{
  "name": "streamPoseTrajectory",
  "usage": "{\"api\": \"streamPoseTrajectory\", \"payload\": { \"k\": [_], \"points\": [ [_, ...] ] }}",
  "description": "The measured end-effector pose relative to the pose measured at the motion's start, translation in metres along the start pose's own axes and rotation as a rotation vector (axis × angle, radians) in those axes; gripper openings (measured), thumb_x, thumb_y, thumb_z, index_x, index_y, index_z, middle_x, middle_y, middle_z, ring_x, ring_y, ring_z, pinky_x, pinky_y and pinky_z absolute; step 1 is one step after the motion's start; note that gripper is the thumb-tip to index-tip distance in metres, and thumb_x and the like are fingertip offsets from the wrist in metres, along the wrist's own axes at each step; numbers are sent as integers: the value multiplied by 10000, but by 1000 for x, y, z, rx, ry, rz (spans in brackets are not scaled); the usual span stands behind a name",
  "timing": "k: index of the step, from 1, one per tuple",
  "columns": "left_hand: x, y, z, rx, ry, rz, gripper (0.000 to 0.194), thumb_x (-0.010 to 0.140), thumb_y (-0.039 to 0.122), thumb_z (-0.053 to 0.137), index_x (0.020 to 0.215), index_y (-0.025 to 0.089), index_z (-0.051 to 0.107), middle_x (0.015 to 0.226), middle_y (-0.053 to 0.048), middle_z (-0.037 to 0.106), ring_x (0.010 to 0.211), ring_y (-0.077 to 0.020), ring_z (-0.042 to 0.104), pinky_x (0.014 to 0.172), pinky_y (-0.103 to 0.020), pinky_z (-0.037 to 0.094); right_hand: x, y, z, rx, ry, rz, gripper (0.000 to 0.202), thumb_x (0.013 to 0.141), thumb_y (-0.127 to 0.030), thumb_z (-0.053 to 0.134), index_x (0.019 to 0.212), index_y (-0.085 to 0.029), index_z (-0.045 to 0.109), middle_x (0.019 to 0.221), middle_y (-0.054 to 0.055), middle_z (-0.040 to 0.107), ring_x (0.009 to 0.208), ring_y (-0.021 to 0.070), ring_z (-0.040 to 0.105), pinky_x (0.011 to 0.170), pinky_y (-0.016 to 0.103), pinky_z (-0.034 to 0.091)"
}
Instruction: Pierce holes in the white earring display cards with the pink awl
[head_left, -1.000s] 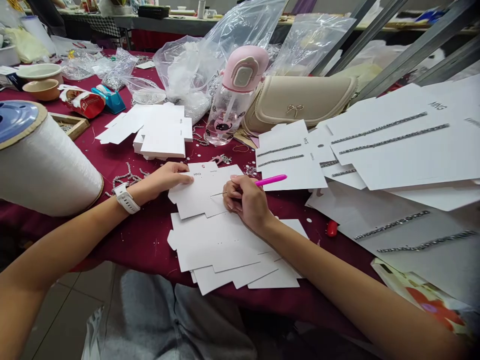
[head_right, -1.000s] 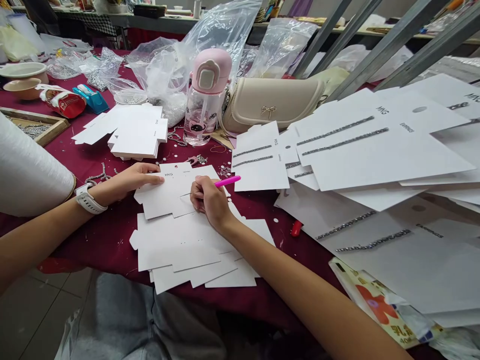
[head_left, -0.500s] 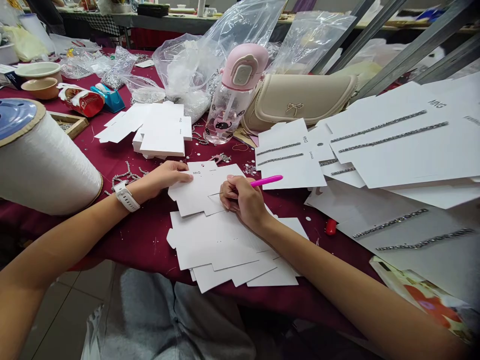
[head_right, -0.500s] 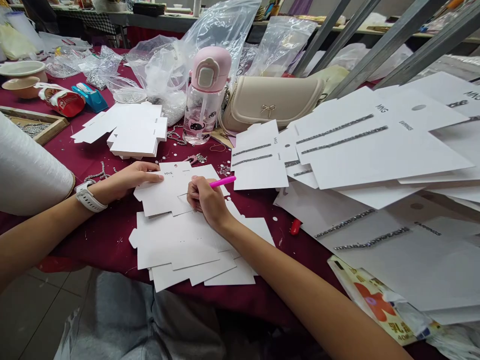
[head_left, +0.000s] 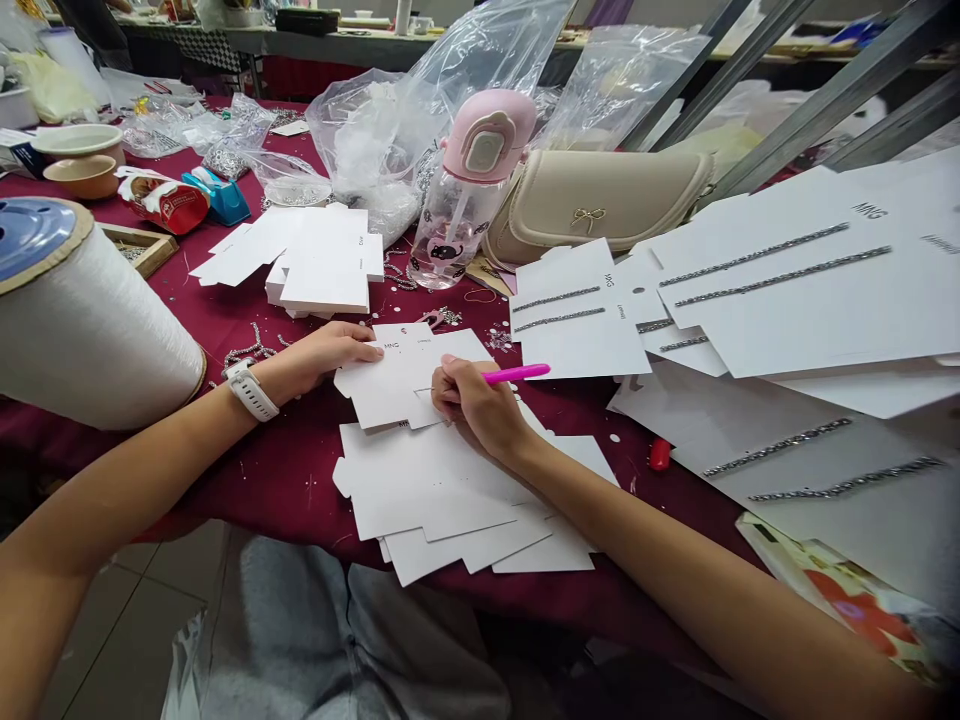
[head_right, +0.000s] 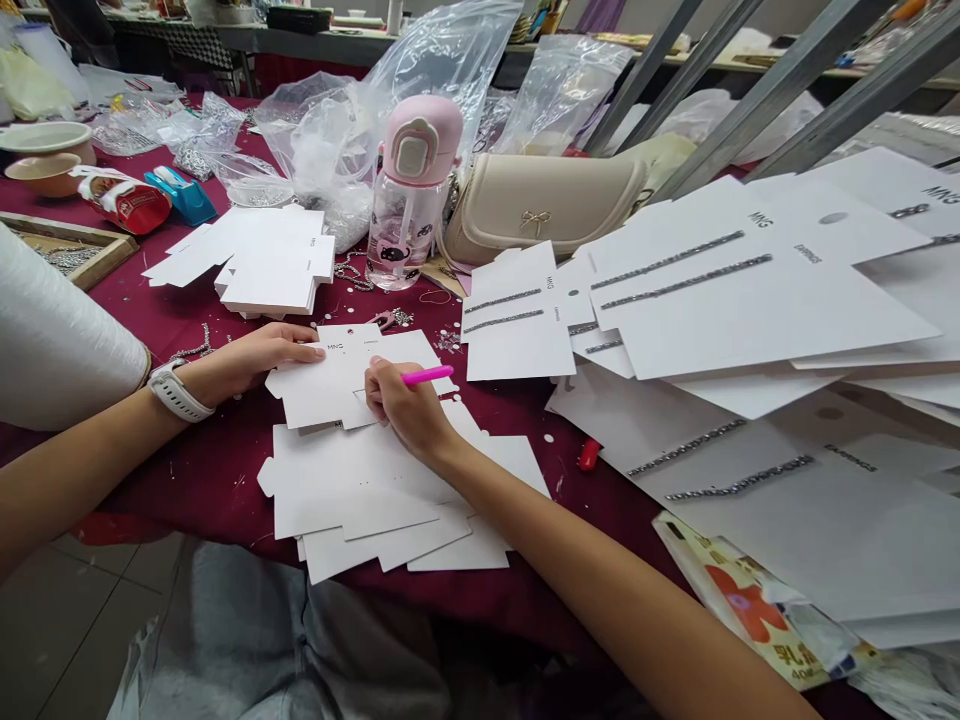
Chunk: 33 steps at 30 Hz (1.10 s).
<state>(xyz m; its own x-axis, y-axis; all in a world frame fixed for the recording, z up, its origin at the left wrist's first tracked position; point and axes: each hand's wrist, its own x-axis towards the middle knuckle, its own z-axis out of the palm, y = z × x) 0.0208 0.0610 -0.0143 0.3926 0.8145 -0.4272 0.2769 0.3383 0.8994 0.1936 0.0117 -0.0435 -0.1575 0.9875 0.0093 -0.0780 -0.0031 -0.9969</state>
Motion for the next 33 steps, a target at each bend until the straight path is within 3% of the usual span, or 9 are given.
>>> {"api": "streamPoseTrajectory", "payload": {
  "k": [9, 15, 33],
  "points": [
    [1, 0, 1, 6, -17, 13, 81, 680, 209, 605, 691, 137, 569, 625, 13, 590, 496, -76, 533, 461, -178, 371, -1, -7, -8, 177, 119, 90, 351, 679, -257, 382, 345, -201, 291, 318, -38, 252, 303, 69, 274, 326, 220, 183],
    [-1, 2, 1, 116, 66, 3, 80, 643, 192, 610, 620, 132, 563, 576, 8, 579, 482, -88, 523, 441, -187, 352, -1, -8, -6, 251, 189, 67, 350, 648, -273, 390, 330, -211, 256, 300, -41, 237, 279, 67, 251, 313, 224, 174],
    [1, 0, 0, 75, 41, 18, 78, 640, 200, 613, 651, 132, 577, 609, -3, 600, 505, -98, 548, 457, -192, 378, 0, -3, -4, 73, 148, 64, 377, 729, -251, 385, 376, -192, 266, 329, -41, 280, 308, 57, 291, 340, 219, 184]
  ]
}}
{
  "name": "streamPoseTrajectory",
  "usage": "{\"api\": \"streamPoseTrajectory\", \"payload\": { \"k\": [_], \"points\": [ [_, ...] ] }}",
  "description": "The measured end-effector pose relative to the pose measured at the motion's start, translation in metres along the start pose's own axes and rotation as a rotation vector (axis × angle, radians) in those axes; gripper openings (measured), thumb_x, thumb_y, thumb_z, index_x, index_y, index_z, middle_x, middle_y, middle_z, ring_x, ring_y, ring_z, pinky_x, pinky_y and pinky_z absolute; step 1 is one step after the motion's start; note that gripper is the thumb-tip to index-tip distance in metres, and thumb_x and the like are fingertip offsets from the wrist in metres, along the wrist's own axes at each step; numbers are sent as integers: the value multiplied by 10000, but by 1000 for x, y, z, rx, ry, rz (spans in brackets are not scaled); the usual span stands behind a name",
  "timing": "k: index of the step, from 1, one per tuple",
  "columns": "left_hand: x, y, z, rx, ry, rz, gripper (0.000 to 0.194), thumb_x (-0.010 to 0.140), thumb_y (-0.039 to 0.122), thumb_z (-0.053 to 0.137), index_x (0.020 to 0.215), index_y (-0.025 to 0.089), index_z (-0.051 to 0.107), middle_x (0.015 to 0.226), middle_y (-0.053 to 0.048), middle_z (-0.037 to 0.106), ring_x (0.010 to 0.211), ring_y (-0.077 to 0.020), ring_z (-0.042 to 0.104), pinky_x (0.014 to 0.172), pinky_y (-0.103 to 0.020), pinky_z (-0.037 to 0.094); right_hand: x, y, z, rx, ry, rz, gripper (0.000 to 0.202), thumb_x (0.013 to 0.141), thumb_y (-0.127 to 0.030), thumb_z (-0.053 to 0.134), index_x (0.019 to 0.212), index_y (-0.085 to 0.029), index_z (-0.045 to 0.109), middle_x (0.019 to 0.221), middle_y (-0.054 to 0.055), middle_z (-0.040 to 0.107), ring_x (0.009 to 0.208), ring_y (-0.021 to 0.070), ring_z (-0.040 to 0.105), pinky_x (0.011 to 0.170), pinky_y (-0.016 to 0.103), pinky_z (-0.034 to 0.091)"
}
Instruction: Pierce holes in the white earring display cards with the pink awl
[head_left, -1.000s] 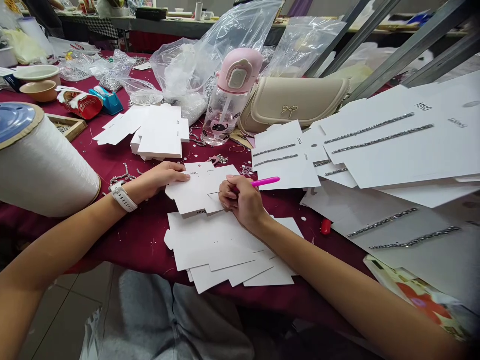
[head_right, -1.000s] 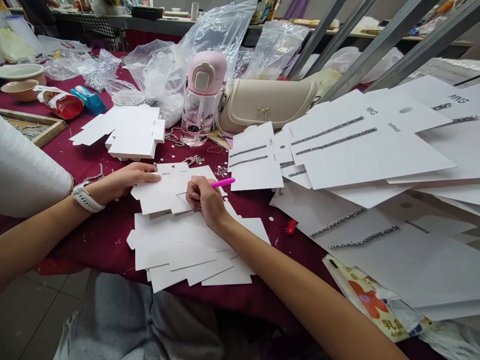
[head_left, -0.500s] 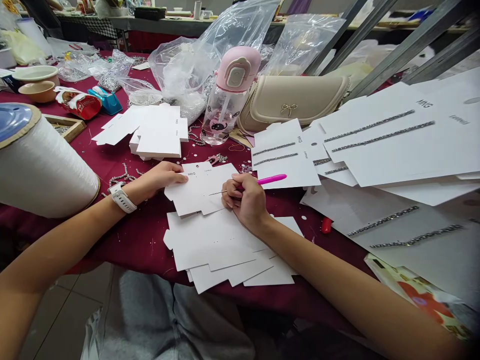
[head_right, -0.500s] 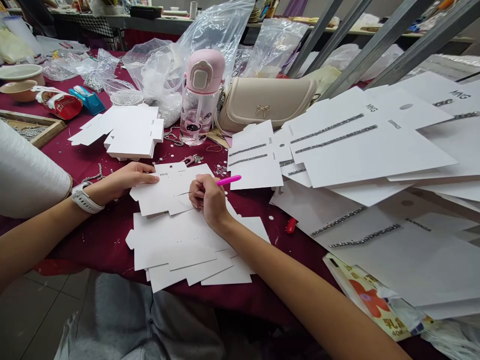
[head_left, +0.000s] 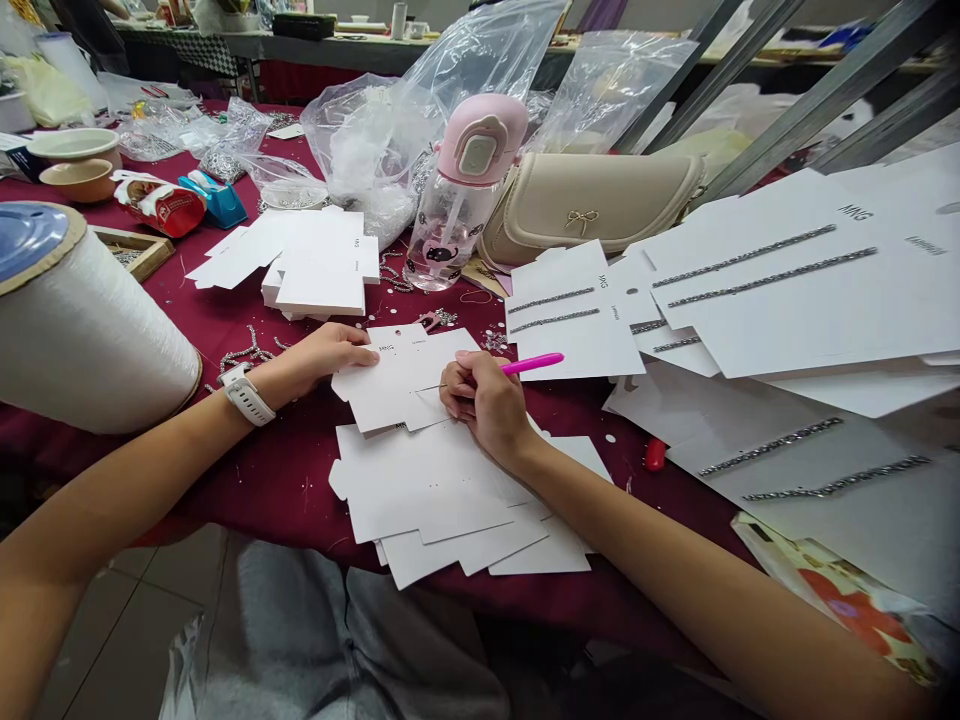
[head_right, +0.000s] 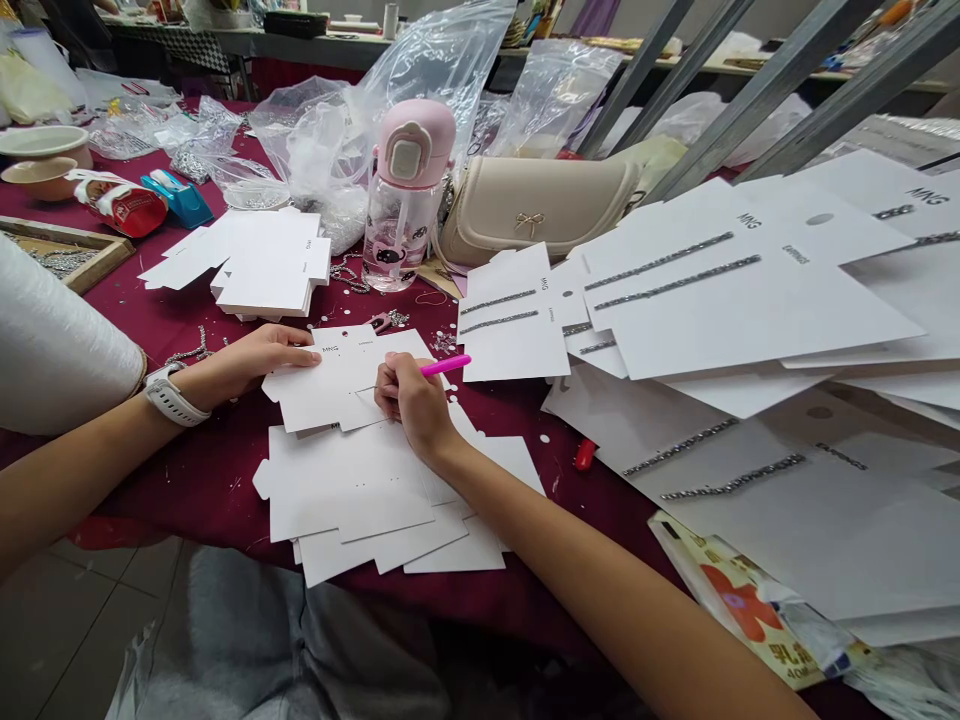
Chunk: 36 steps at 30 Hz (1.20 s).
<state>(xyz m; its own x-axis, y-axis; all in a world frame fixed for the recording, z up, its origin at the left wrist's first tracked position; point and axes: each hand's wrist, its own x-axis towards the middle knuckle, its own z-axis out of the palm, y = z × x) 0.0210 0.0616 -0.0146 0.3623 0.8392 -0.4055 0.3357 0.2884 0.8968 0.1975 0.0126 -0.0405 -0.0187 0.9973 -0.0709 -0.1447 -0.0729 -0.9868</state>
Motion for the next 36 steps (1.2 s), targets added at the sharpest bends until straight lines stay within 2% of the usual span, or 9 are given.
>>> {"api": "streamPoseTrajectory", "payload": {
  "k": [9, 11, 15, 17, 22, 36],
  "points": [
    [-2, -2, 1, -37, -5, 39, 119, 631, 206, 620, 634, 141, 520, 567, 26, 548, 474, -75, 500, 433, -178, 335, -2, 4, 4, -84, -83, -75, 391, 747, -247, 413, 387, -192, 270, 357, -53, 256, 334, 50, 258, 366, 222, 217],
    [-2, -1, 2, -37, 13, 40, 119, 629, 206, 619, 642, 138, 522, 583, 21, 554, 487, -80, 510, 441, -179, 348, -1, 2, 2, -16, -46, -57, 383, 735, -250, 395, 382, -195, 258, 345, -53, 250, 317, 52, 251, 351, 222, 206],
    [-3, 1, 3, -23, 51, 48, 117, 626, 209, 611, 632, 135, 520, 587, 15, 549, 489, -84, 509, 443, -184, 360, 3, -4, -7, 203, 141, -13, 355, 694, -259, 348, 367, -200, 223, 337, -52, 215, 282, 58, 245, 322, 217, 180],
    [-4, 2, 3, -26, 48, 49, 128, 626, 216, 610, 618, 136, 510, 579, 16, 541, 489, -83, 505, 444, -185, 359, 6, -6, -11, 191, 170, -10, 355, 679, -255, 362, 358, -199, 220, 330, -51, 216, 278, 57, 251, 321, 216, 187],
    [-2, 0, 1, -10, 48, 40, 128, 625, 224, 615, 651, 136, 526, 607, 10, 554, 508, -88, 513, 455, -190, 363, 12, -6, -18, 52, 91, 20, 372, 676, -253, 398, 352, -198, 223, 310, -54, 215, 260, 54, 259, 312, 217, 194],
    [3, -6, -2, -58, 7, 42, 118, 643, 228, 624, 694, 137, 569, 651, 3, 598, 535, -92, 553, 471, -186, 383, 12, -3, -14, -13, 101, -19, 364, 684, -210, 380, 347, -201, 244, 331, -50, 240, 265, 62, 310, 322, 227, 168]
  ]
}}
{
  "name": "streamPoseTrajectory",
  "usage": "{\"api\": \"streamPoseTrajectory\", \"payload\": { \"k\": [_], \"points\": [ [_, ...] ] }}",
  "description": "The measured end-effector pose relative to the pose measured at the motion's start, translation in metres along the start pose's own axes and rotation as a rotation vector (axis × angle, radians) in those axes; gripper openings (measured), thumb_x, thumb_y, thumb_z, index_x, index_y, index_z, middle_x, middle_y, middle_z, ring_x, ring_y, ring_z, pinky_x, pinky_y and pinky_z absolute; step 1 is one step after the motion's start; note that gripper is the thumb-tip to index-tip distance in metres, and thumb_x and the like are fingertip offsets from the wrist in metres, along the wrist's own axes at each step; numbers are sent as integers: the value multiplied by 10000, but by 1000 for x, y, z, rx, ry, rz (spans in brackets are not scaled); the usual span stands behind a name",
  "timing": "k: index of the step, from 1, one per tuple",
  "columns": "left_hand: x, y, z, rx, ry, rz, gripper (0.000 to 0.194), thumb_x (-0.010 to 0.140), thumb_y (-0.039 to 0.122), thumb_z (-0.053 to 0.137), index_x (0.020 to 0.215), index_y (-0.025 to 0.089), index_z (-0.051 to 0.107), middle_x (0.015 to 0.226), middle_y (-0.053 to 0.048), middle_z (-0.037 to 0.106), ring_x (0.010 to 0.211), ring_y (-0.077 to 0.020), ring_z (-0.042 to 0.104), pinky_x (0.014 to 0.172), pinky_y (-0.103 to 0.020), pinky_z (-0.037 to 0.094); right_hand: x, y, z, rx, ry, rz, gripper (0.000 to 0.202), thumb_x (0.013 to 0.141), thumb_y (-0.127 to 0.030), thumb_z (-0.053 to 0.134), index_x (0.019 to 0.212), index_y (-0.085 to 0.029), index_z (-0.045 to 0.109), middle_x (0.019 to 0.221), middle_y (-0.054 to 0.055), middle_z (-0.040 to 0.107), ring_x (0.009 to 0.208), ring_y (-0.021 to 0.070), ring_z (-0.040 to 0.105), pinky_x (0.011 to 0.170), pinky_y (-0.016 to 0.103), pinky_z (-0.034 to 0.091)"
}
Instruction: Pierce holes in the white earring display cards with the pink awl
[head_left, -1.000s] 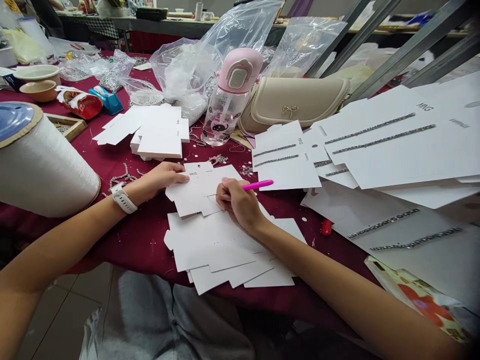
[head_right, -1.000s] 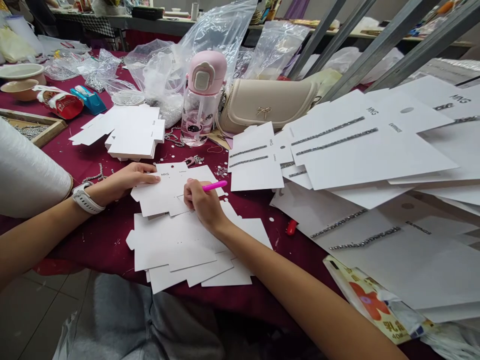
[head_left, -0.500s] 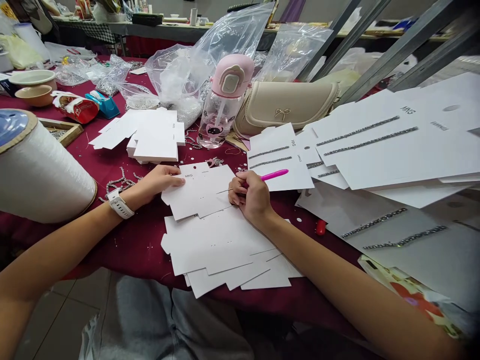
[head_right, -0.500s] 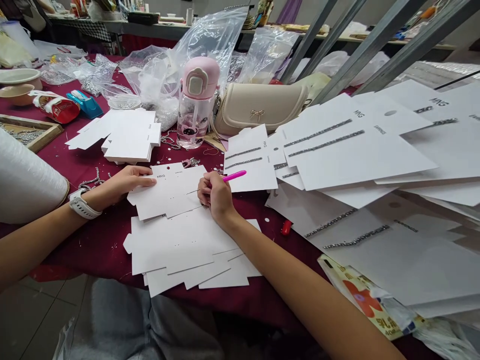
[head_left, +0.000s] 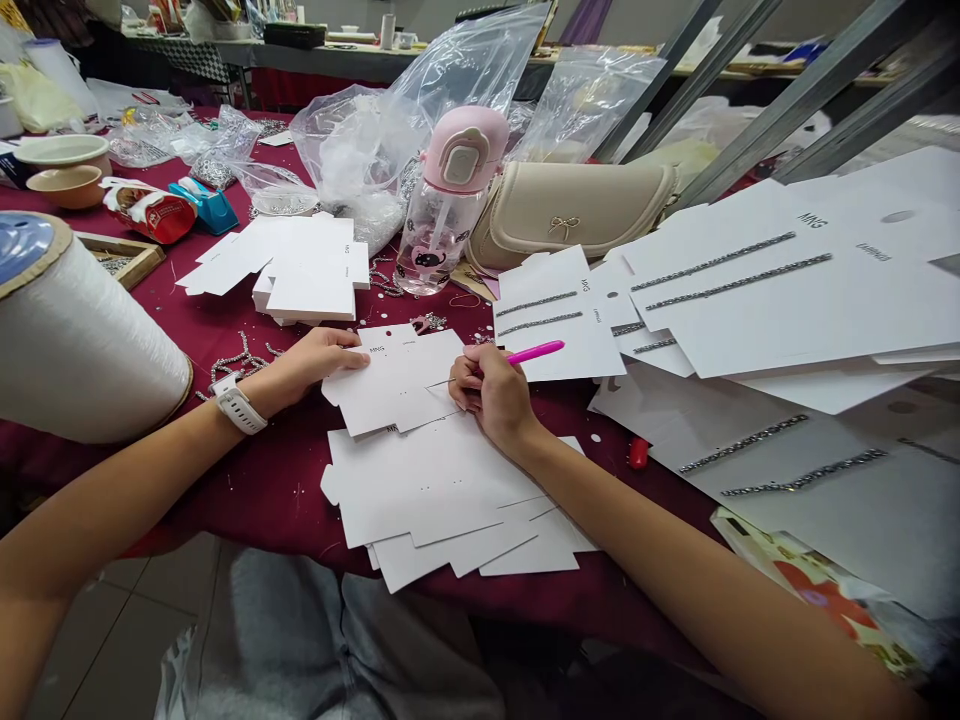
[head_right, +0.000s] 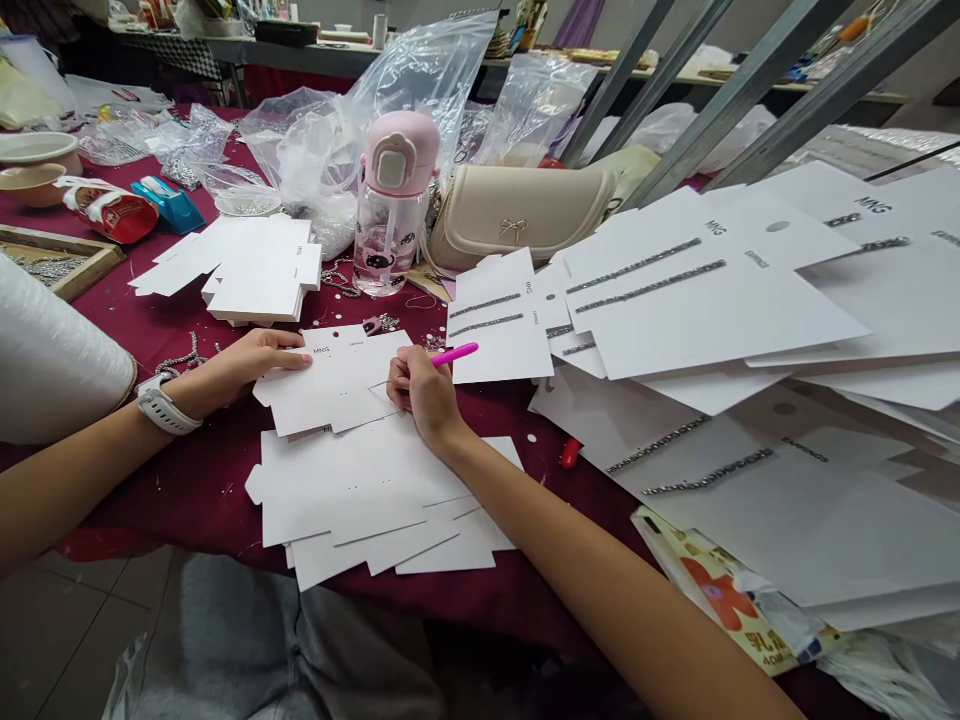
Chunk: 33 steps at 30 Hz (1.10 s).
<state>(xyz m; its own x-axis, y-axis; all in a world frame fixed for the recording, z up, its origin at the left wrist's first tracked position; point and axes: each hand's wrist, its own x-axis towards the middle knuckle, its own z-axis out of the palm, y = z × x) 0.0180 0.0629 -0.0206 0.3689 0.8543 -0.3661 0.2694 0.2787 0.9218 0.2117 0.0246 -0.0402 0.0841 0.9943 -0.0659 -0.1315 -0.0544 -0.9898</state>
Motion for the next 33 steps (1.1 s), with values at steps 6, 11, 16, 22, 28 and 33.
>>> {"api": "streamPoseTrajectory", "payload": {
  "k": [6, 11, 16, 22, 28, 33],
  "points": [
    [0, 1, 0, -43, -4, -18, 117, 639, 202, 626, 730, 138, 588, 683, -2, 617, 550, -96, 563, 481, -191, 402, -2, 4, 1, -22, -124, -61, 386, 718, -208, 423, 370, -195, 256, 357, -57, 243, 301, 48, 287, 352, 225, 215],
    [-4, 6, 4, 10, 38, -28, 68, 647, 182, 601, 655, 132, 555, 603, 13, 577, 508, -86, 531, 459, -186, 373, 2, -1, -4, 167, 63, 33, 373, 699, -214, 339, 342, -199, 234, 301, -45, 216, 259, 58, 241, 330, 233, 178],
    [-4, 7, 4, 38, 42, -23, 77, 653, 186, 589, 632, 134, 536, 594, 13, 561, 501, -86, 527, 449, -187, 366, 1, -1, -2, 79, 39, 37, 360, 663, -199, 379, 332, -201, 239, 308, -49, 216, 256, 62, 260, 326, 239, 165],
    [-3, 5, 3, 41, 38, -20, 79, 648, 201, 591, 658, 135, 549, 619, 1, 575, 518, -98, 539, 445, -195, 372, 2, 1, -1, 46, 58, 14, 358, 677, -200, 368, 346, -202, 230, 322, -51, 217, 265, 61, 267, 333, 237, 171],
    [-3, 4, 2, 47, 39, -8, 91, 643, 198, 602, 635, 140, 531, 587, 9, 561, 500, -93, 524, 441, -198, 360, 1, 4, 3, -38, -7, -51, 349, 679, -162, 377, 365, -197, 230, 349, -56, 222, 286, 52, 271, 343, 231, 172],
    [-3, 3, 3, 25, 22, 12, 90, 655, 208, 596, 660, 129, 554, 623, 0, 576, 514, -89, 534, 455, -194, 372, 0, 0, -2, 29, 56, -108, 369, 705, -200, 382, 364, -202, 239, 342, -55, 222, 288, 57, 258, 340, 233, 175]
  ]
}}
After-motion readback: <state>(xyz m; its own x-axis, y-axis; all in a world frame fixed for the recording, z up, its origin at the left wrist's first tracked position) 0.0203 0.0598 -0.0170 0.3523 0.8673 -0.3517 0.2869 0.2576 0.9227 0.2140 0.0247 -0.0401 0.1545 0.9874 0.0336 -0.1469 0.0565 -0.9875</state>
